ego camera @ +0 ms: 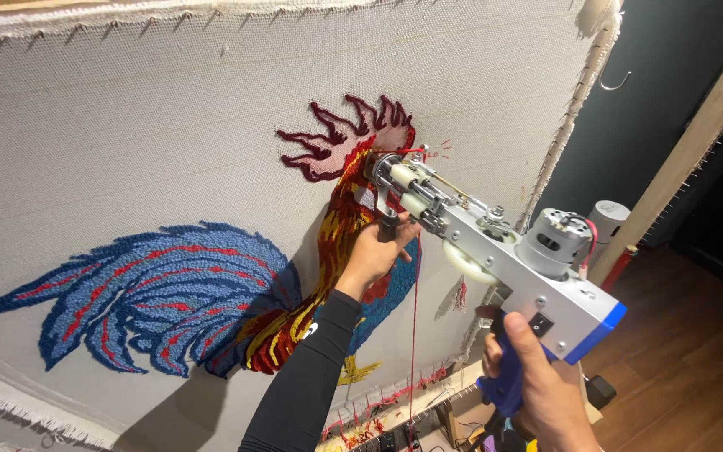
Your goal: Use a tufting gun to stitch yarn into a rug canvas with a rooster design.
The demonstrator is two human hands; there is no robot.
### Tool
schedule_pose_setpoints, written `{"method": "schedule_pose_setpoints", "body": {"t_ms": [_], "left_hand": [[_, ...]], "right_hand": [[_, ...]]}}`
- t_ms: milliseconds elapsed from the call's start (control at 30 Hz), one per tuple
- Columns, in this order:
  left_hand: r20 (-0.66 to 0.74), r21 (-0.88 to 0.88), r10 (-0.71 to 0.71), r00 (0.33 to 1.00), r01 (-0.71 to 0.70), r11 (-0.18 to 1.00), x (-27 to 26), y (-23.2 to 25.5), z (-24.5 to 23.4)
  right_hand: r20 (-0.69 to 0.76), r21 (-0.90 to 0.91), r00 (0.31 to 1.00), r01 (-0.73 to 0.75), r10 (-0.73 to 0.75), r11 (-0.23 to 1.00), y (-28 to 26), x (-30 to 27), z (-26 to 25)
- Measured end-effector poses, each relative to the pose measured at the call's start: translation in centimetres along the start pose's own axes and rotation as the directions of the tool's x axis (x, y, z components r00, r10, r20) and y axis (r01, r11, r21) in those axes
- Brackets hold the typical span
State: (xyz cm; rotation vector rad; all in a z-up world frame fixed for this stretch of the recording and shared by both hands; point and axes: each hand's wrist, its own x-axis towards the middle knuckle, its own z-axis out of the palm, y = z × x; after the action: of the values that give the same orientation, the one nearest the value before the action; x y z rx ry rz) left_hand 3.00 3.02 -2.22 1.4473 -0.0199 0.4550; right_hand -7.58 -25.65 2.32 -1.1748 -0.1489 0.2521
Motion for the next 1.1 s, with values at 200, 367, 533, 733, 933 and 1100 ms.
{"method": "schedule_pose_setpoints", "body": {"t_ms": [200, 367, 533, 733, 933, 1100], "left_hand": [[-0.027, 0.074, -0.022, 0.999, 0.024, 0.997, 0.7, 0.3, -0.6], [-0.026, 0.142, 0.025, 0.999, -0.021, 0.990, 1.3, -0.7, -0.8], [-0.011, 0.266, 0.036, 0.999, -0.032, 0.963, 0.2, 2.5, -0.4], [-0.012, 0.365, -0.005, 1.000, 0.009, 0.931, 0.5, 3.7, -0.7], [0.003, 0.309, 0.019, 1.000, -0.019, 0.951, 0.5, 3.6, -1.0], [0.013, 0.369, 0.024, 1.000, -0.027, 0.929, 1.0, 4.2, -1.1]], "right_hand": [[0.031, -0.052, 0.993, -0.114, 0.115, 0.992, -0.3, 0.5, 0.8], [-0.031, -0.238, 0.998, 0.042, -0.051, 0.970, -1.6, 0.0, 2.1], [0.003, -0.132, 1.000, 0.017, -0.016, 0.991, 0.2, 1.4, 1.1], [0.089, 0.040, 0.994, -0.069, 0.065, 0.997, 0.2, 1.6, 1.2], [0.084, 0.070, 0.991, -0.108, 0.102, 0.992, -0.4, 1.2, 1.8], [0.086, 0.079, 0.991, -0.114, 0.107, 0.990, -0.1, 1.7, 1.5]]}}
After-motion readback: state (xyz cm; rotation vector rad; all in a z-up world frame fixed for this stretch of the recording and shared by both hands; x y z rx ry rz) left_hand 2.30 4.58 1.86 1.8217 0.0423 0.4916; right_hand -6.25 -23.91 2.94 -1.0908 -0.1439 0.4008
